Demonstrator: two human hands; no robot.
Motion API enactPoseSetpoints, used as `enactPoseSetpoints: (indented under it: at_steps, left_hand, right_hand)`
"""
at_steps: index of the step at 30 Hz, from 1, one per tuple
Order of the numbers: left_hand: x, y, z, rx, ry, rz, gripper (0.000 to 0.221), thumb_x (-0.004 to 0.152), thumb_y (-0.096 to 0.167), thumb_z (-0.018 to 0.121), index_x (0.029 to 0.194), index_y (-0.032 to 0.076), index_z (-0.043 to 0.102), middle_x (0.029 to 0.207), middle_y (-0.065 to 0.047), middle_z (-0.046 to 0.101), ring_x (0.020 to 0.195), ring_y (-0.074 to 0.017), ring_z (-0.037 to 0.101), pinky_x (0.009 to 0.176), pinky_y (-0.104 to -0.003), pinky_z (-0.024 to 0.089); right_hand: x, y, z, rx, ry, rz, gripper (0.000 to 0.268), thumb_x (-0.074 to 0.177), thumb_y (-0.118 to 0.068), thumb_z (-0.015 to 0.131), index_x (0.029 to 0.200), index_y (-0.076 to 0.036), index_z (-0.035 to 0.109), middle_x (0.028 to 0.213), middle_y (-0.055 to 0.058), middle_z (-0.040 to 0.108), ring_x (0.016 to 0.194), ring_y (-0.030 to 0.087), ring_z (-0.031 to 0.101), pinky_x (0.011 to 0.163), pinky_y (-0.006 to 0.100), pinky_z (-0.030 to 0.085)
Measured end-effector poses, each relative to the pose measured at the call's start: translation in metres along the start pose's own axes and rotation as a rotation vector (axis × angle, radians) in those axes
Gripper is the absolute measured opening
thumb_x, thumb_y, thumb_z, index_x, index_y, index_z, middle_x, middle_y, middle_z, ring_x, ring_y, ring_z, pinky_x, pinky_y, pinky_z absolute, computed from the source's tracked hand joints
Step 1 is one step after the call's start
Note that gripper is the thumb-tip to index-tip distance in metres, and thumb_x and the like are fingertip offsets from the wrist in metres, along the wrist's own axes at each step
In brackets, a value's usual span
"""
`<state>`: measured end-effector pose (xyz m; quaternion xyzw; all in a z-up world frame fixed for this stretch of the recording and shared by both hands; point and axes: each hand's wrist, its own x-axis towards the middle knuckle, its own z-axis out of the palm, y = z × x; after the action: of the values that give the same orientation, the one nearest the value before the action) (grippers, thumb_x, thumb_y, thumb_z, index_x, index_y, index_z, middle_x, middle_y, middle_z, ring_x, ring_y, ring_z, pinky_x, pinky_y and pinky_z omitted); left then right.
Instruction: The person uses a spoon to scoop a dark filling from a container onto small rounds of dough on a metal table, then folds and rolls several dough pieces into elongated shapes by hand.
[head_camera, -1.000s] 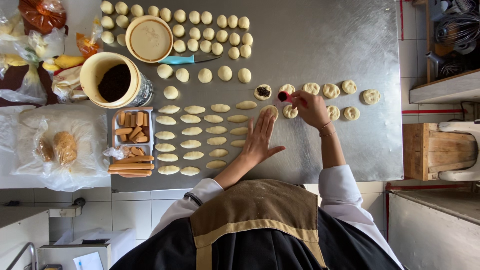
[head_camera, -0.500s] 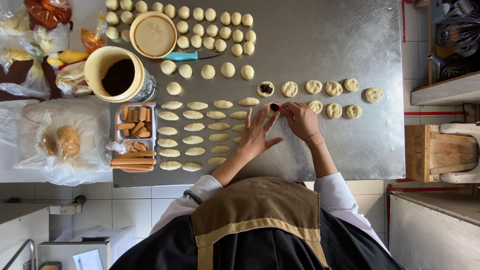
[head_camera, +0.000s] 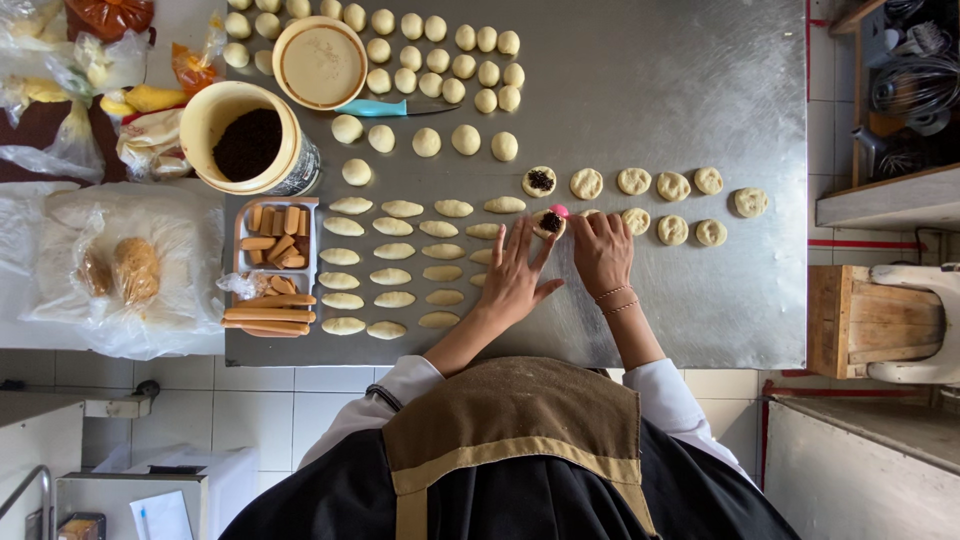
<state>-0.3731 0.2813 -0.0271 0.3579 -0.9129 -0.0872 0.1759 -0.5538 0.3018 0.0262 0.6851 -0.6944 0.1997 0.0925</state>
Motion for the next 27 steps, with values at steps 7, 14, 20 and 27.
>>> enactPoseSetpoints:
  at_steps: [7, 14, 20, 27]
  left_hand:
    - [-0.007, -0.044, -0.054, -0.134, 0.136, -0.145, 0.069, 0.105, 0.054, 0.059, 0.155, 0.012, 0.038, 0.167, -0.021, 0.03, 0.154, -0.0382, 0.035, 0.129, -0.068, 0.012]
    - [-0.048, -0.159, -0.161, 0.027, 0.679, -0.553, 0.092, 0.106, 0.048, 0.062, 0.168, 0.006, 0.008, 0.169, -0.033, -0.001, 0.158, -0.0517, 0.004, 0.124, -0.067, 0.014]
    - [-0.086, -0.2, -0.171, 0.092, 0.573, -0.742, 0.094, 0.105, 0.045, 0.063, 0.165, -0.003, 0.008, 0.171, -0.03, 0.006, 0.162, -0.0419, 0.012, 0.128, -0.059, 0.011]
    - [-0.093, -0.213, -0.158, 0.005, 0.584, -0.734, 0.09, 0.103, 0.041, 0.064, 0.163, -0.003, 0.013, 0.171, -0.026, 0.017, 0.161, -0.0353, 0.02, 0.127, -0.059, 0.012]
  right_hand:
    - [0.069, -0.036, -0.033, 0.294, 0.061, 0.044, 0.006, 0.102, -0.006, 0.066, 0.107, -0.007, 0.069, 0.098, 0.008, 0.067, 0.087, 0.031, 0.062, 0.076, 0.044, 0.049]
    - [0.205, -0.205, -0.008, 0.548, 0.143, -0.444, 0.033, 0.084, 0.005, 0.063, 0.114, -0.006, 0.068, 0.113, 0.012, 0.067, 0.101, 0.033, 0.065, 0.086, 0.042, 0.057]
    - [0.293, -0.356, 0.128, 0.282, -0.053, -0.689, 0.014, 0.081, -0.004, 0.066, 0.093, -0.006, 0.075, 0.109, 0.01, 0.069, 0.1, 0.028, 0.068, 0.083, 0.038, 0.059]
    - [0.293, -0.391, 0.188, 0.148, -0.459, -0.535, 0.012, 0.084, -0.01, 0.067, 0.086, -0.01, 0.079, 0.091, 0.014, 0.074, 0.089, 0.029, 0.071, 0.077, 0.041, 0.057]
